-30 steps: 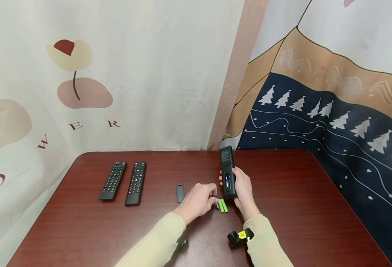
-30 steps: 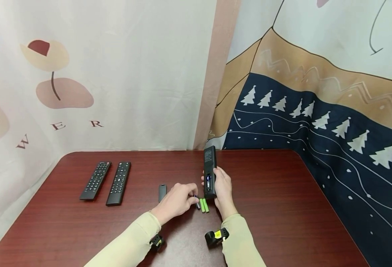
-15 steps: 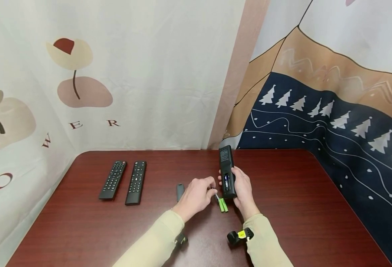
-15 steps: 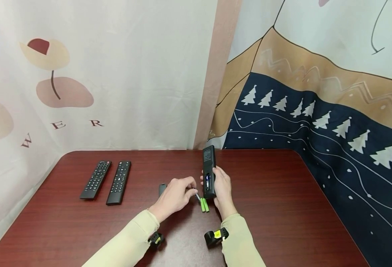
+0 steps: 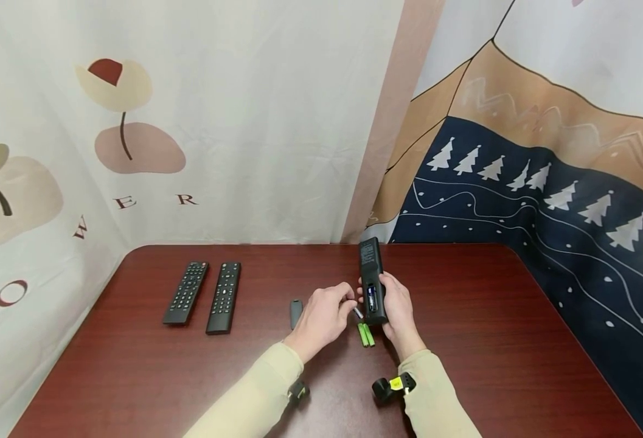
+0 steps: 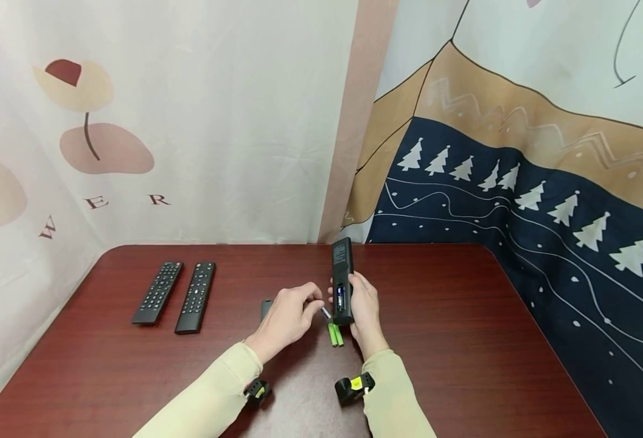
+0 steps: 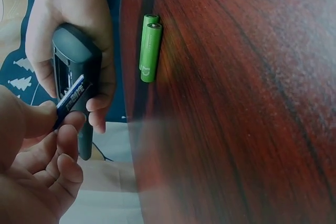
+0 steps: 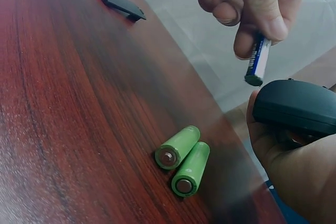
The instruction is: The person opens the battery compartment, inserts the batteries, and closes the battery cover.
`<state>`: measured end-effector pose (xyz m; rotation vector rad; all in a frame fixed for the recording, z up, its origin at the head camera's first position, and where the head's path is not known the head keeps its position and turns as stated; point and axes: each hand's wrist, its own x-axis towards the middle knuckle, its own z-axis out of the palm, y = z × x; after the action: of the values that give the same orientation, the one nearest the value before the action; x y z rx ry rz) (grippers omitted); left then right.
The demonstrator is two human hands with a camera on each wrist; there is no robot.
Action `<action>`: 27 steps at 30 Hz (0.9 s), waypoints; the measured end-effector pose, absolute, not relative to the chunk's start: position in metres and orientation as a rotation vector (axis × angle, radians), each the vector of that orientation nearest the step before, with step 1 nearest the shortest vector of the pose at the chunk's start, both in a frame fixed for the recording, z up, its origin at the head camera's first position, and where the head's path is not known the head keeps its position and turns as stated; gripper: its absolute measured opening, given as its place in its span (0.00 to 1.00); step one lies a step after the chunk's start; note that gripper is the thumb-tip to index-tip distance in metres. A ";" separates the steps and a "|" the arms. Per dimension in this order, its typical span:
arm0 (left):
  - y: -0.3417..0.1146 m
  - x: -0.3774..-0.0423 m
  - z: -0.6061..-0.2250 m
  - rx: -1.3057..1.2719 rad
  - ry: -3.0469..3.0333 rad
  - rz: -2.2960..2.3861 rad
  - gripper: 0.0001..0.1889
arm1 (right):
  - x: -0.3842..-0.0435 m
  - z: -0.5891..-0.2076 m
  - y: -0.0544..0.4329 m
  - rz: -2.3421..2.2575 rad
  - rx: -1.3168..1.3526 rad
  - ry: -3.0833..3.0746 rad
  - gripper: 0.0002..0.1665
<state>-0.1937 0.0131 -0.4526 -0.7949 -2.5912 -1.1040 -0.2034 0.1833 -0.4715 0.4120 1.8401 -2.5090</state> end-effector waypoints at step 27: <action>0.020 -0.192 -0.449 -0.688 -2.389 -1.242 0.02 | -0.205 -0.470 0.174 -2.525 0.402 1.851 0.26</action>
<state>-0.1918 0.0200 -0.4488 -0.6884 -2.3886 -1.2416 -0.2048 0.1738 -0.4702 0.4019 1.8511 -2.5254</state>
